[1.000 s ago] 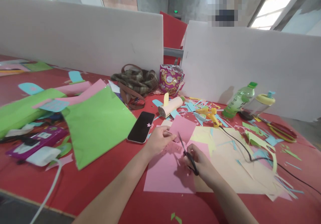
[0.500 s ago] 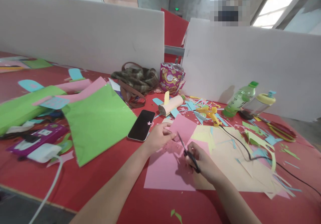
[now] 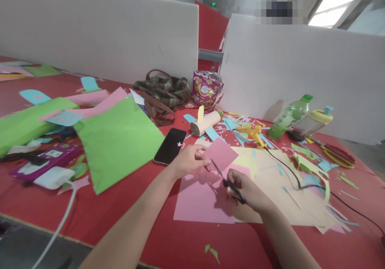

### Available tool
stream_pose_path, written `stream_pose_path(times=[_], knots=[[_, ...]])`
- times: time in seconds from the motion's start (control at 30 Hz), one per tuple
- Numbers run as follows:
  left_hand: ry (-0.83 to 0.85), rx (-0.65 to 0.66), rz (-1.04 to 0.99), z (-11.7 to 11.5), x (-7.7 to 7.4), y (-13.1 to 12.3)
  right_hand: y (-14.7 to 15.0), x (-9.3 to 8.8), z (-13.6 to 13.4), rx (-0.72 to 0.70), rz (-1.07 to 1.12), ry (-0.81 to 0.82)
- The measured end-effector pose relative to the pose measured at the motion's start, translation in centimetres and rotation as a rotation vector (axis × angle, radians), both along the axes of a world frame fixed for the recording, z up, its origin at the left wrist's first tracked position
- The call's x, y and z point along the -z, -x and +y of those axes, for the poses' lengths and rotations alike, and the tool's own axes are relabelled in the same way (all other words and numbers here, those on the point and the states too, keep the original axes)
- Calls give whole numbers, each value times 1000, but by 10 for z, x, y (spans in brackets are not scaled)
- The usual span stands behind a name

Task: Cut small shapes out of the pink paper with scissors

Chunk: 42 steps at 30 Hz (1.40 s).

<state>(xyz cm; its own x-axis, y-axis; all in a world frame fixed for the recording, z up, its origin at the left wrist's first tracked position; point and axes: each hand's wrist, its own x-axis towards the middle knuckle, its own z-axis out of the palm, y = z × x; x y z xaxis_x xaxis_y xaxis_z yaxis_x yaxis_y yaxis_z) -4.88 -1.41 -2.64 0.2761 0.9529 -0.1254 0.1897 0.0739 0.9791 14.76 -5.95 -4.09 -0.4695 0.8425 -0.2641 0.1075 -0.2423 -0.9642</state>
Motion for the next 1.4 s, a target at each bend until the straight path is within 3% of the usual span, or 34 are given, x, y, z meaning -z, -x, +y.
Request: stream_pose_path(times=[0.37, 1.1, 1.4], knots=[[95, 197, 59, 0, 5, 4, -14, -2, 3, -124, -36, 88], [126, 293, 52, 0, 5, 4, -15, -5, 4, -170, 14, 94], [138, 356, 46, 1, 4, 4, -17, 2, 8, -197, 58, 125]])
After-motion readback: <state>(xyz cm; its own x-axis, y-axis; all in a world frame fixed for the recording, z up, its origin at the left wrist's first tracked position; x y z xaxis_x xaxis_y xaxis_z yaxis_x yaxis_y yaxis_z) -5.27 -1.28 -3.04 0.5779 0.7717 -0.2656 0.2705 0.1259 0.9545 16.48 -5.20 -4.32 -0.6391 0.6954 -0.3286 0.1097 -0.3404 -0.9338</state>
